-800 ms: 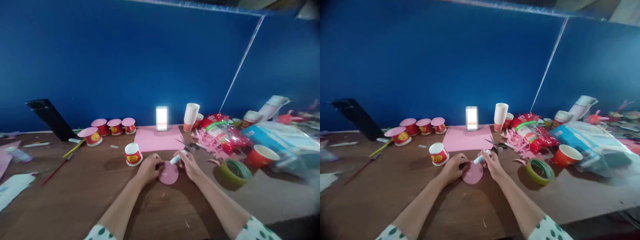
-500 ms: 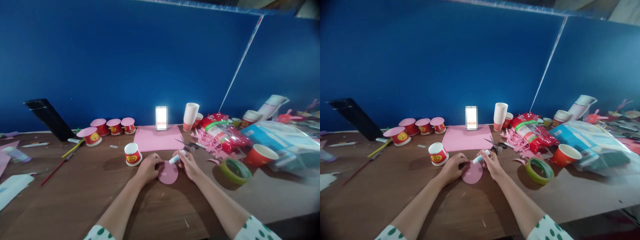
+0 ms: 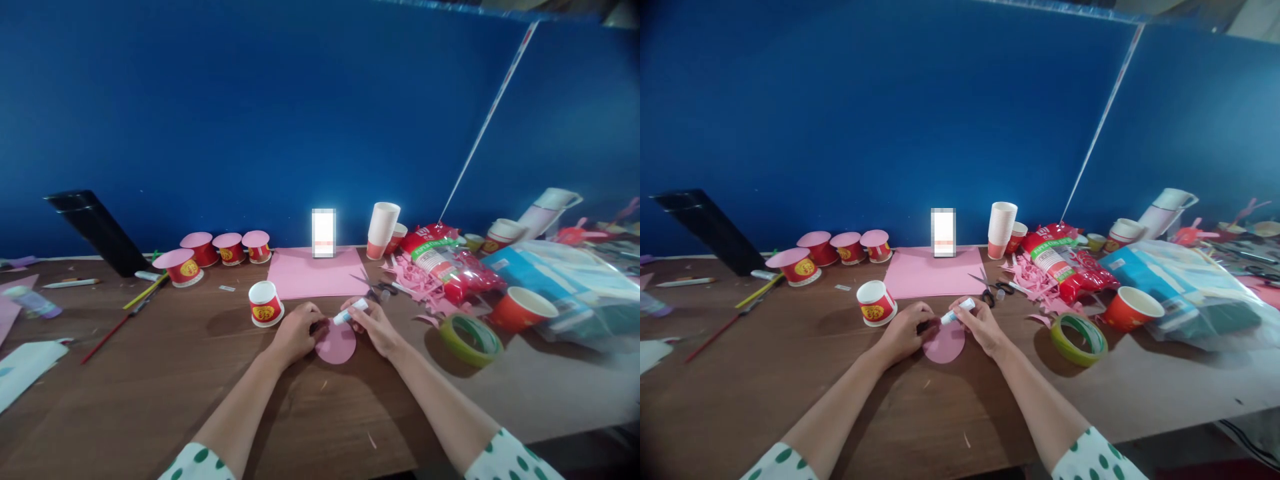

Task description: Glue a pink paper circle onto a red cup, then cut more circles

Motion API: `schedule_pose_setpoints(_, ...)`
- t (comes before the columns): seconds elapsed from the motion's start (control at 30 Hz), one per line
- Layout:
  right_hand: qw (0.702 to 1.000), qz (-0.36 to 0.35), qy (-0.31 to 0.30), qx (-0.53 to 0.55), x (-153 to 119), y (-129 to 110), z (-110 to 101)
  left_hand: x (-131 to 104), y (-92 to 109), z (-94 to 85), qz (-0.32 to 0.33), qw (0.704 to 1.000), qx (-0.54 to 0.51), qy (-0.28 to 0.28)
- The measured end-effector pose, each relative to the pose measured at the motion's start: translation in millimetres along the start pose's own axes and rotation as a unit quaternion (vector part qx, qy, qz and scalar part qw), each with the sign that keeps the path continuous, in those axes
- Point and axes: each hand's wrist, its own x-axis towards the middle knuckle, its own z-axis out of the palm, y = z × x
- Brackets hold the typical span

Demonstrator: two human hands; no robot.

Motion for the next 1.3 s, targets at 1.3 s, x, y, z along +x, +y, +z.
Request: schedule_pose_setpoints(1.3, 0.881, -0.106, -0.055, -0.457, -44, -21, 22, -3, -7, 7.7, 0.011, 0.999, 0.016, 0.031)
